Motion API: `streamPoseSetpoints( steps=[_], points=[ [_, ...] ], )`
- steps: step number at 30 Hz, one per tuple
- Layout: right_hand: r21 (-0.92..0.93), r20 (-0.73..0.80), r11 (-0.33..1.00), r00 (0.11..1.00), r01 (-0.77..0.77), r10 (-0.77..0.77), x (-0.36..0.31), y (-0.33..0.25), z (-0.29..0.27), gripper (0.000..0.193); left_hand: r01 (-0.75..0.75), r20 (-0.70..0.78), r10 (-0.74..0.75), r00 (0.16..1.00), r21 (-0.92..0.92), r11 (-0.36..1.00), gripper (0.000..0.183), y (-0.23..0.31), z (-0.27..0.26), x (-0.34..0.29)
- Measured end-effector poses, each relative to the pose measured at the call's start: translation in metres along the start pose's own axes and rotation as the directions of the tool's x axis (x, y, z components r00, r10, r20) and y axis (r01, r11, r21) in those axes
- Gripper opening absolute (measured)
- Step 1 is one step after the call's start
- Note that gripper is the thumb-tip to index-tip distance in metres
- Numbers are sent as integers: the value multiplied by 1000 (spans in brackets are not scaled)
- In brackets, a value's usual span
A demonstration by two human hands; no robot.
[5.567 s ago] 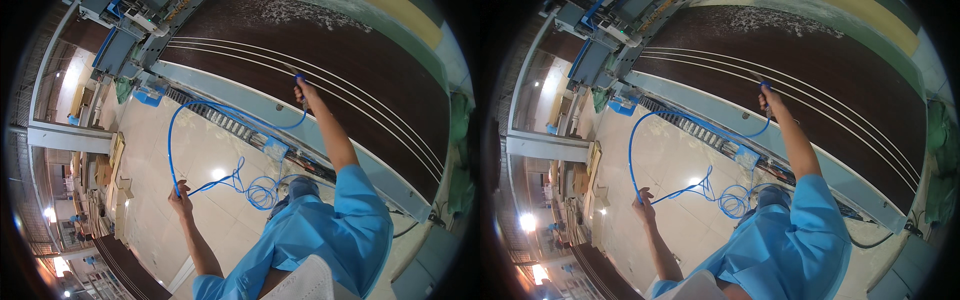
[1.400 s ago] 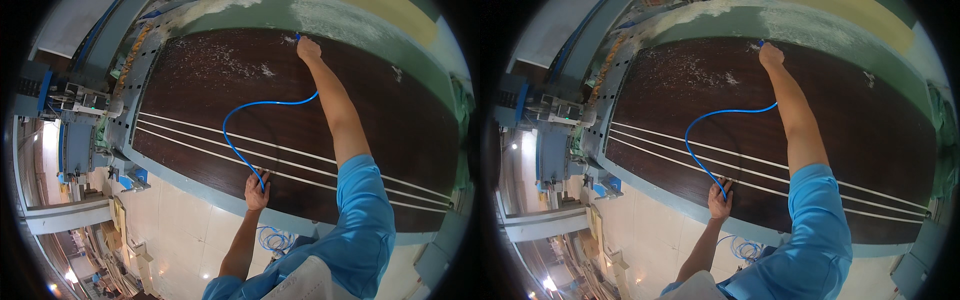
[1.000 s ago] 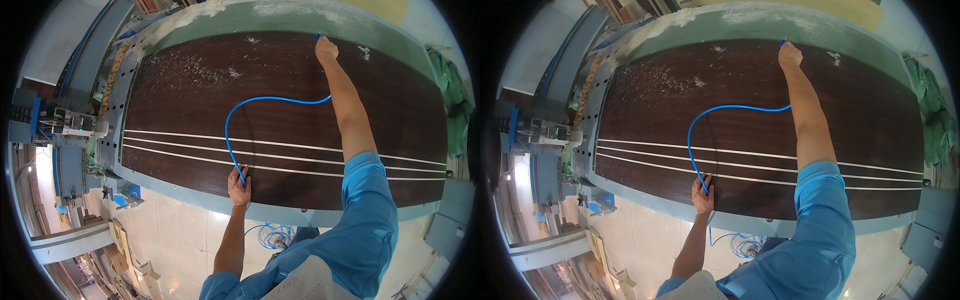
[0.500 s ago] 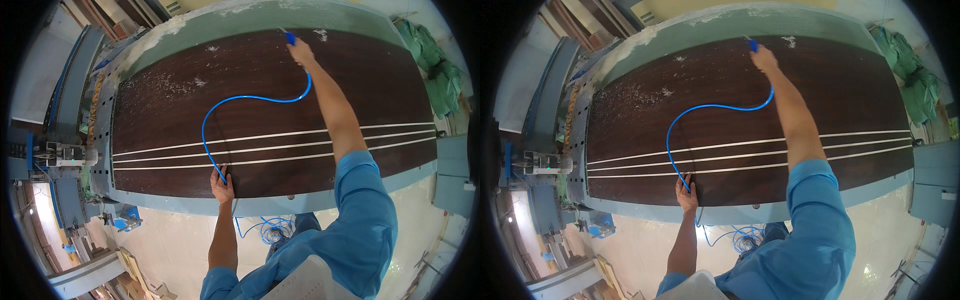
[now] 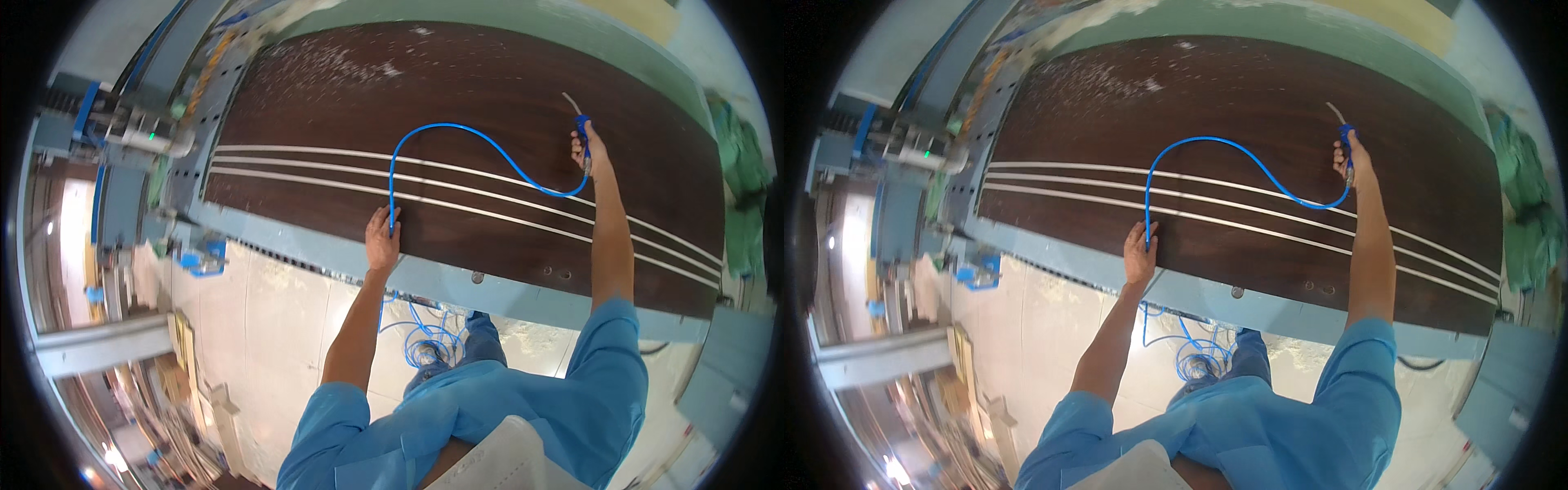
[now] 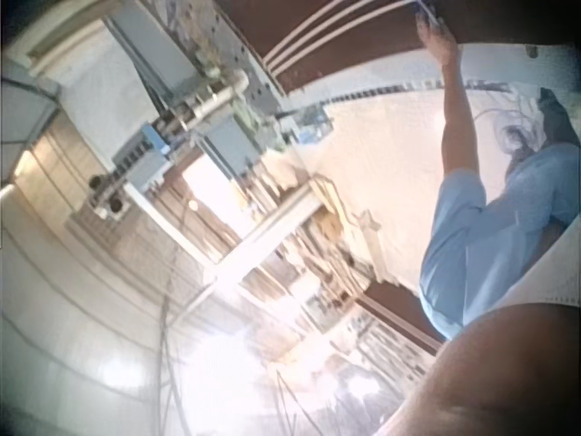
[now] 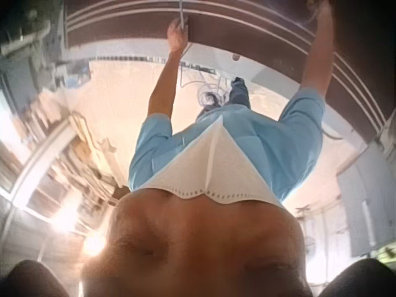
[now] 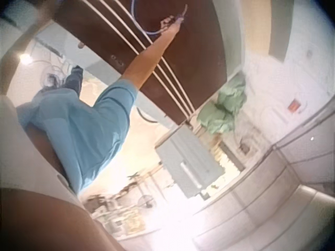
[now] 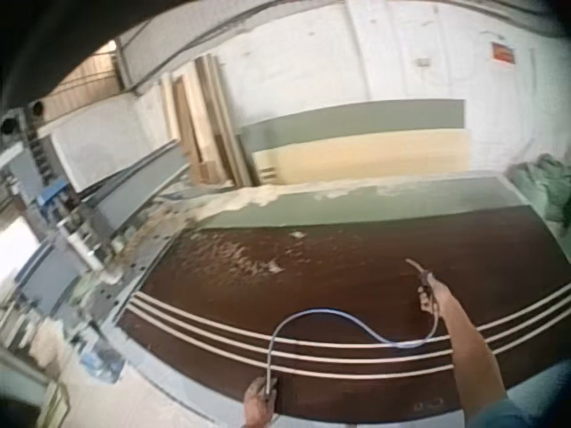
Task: The person uses a blue air blow gun to remove dust and debris from a large industrial machine, focusing on the top surface and control panel. They also handle a small white paper label, placing it on the machine's surface.
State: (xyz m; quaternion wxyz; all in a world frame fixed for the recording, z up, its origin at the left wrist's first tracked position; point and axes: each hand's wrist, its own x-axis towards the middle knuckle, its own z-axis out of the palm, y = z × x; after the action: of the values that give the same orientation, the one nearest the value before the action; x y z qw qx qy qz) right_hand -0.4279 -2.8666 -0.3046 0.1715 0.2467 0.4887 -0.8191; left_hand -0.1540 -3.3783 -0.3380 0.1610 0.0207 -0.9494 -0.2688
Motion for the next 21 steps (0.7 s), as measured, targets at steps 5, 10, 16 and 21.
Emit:
streamPoseSetpoints(
  steps=[5,10,16,21],
  points=[
    [-375,232,910,933,-175,275,-23,59,101,46,192,30,-192,981,-5,981,29,0,-44,-71],
    [-557,305,817,879,-148,367,-11,88,172,49,366,-34,-365,931,60,929,30,-11,-94,-134],
    [82,160,983,976,-162,147,84,117,279,47,585,-149,-579,802,1,811,28,19,-124,-206],
    [-65,335,974,915,-217,226,126,159,391,47,682,-224,-671,706,-36,730,25,53,-134,-256]
  ],
)
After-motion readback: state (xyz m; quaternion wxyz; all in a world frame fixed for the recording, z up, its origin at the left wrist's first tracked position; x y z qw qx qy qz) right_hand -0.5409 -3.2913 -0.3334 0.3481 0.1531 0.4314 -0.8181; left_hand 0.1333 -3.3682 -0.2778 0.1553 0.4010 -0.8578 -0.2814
